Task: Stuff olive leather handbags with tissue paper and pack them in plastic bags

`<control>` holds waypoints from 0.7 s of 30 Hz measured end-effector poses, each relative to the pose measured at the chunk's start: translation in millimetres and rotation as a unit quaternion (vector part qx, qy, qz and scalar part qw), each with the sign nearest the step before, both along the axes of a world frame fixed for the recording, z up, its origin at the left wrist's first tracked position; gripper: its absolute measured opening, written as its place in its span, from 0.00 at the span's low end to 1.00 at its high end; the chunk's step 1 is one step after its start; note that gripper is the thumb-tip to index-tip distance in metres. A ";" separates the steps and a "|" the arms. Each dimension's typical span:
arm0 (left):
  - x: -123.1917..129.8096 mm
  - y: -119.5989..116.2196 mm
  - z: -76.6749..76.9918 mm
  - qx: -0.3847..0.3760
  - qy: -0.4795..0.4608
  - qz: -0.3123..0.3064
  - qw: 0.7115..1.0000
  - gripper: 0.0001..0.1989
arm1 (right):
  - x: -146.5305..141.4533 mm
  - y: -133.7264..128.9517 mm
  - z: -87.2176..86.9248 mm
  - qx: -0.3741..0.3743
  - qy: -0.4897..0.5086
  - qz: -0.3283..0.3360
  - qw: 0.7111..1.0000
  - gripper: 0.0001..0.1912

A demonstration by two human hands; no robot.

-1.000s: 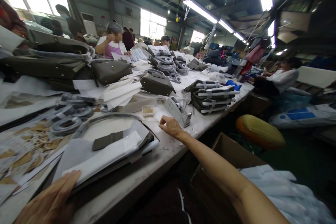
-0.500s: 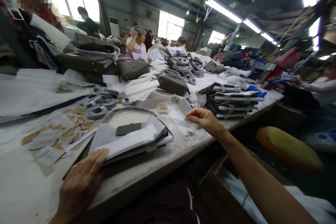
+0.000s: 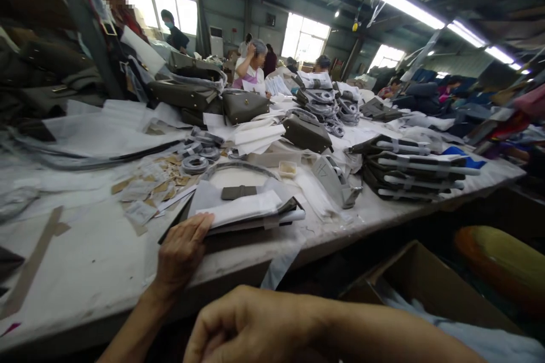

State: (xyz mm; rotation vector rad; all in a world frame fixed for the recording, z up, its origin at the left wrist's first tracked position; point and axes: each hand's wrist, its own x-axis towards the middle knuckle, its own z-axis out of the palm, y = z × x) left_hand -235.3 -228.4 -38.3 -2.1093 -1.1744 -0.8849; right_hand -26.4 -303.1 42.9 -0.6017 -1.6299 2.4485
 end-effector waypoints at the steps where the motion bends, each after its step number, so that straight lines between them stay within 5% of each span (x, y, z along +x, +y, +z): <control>1: 0.8 -1.1 1.3 -0.002 -0.004 -0.003 1.000 0.21 | -10.2 9.4 6.7 -0.013 0.004 -0.011 1.000 0.24; 6: 5.4 -4.1 4.2 0.005 -0.041 0.002 0.999 0.16 | -31.8 99.7 39.8 0.174 0.003 -0.140 0.975 0.13; 12: 6.8 -4.3 1.2 -0.025 -0.040 0.010 0.999 0.20 | -33.3 218.8 21.1 0.417 -0.082 -0.348 0.836 0.09; 16: 6.4 -3.9 2.0 -0.021 -0.069 0.008 0.997 0.24 | -34.0 257.7 2.8 0.453 -0.129 -0.415 0.778 0.08; 21: 5.5 -3.4 2.8 -0.026 -0.075 -0.019 0.997 0.27 | -42.2 288.7 -12.9 0.416 -0.163 -0.436 0.781 0.07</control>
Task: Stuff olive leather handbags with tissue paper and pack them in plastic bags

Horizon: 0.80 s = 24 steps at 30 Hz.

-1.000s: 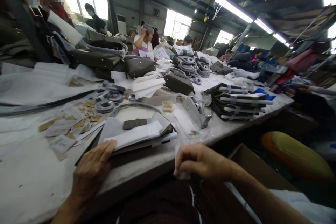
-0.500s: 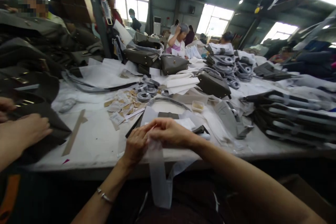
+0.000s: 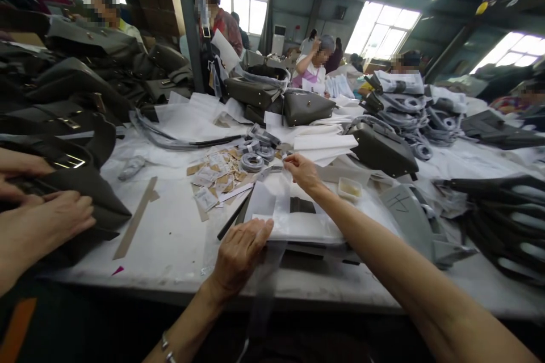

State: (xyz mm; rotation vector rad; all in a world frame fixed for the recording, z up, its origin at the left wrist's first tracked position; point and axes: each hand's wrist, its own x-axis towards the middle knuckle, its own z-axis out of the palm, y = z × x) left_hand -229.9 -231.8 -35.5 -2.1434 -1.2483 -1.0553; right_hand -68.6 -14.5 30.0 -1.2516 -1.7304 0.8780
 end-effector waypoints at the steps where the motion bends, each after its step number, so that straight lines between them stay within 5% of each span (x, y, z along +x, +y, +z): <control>1: -0.4 -0.2 -0.2 -0.006 0.002 -0.003 1.000 0.26 | -2.8 6.1 -2.1 -0.016 0.005 -0.005 1.000 0.06; 8: -0.8 -0.7 0.0 -0.024 0.020 0.014 0.999 0.20 | -18.0 27.1 -13.1 -0.114 0.052 -0.018 0.992 0.05; 12: 0.2 -0.2 -0.5 -0.016 0.018 0.015 1.000 0.19 | -15.2 20.9 -16.3 -0.123 0.048 0.012 0.991 0.14; 15: -0.2 -0.1 -2.7 -0.012 0.015 0.018 1.000 0.19 | -9.9 12.5 1.9 -0.104 0.044 0.012 0.993 0.25; 18: -1.8 0.0 -5.9 -0.014 0.005 0.029 0.999 0.20 | 4.5 -15.0 45.4 -0.049 0.098 0.033 0.993 0.25; 21: -4.6 0.2 -8.7 -0.013 -0.021 0.038 0.999 0.22 | 34.4 -74.2 89.4 -0.029 0.179 0.174 0.968 0.16; 24: -8.4 0.6 -10.8 -0.023 -0.056 0.045 0.997 0.25 | 73.0 -144.1 97.6 -0.112 0.070 0.412 0.902 0.14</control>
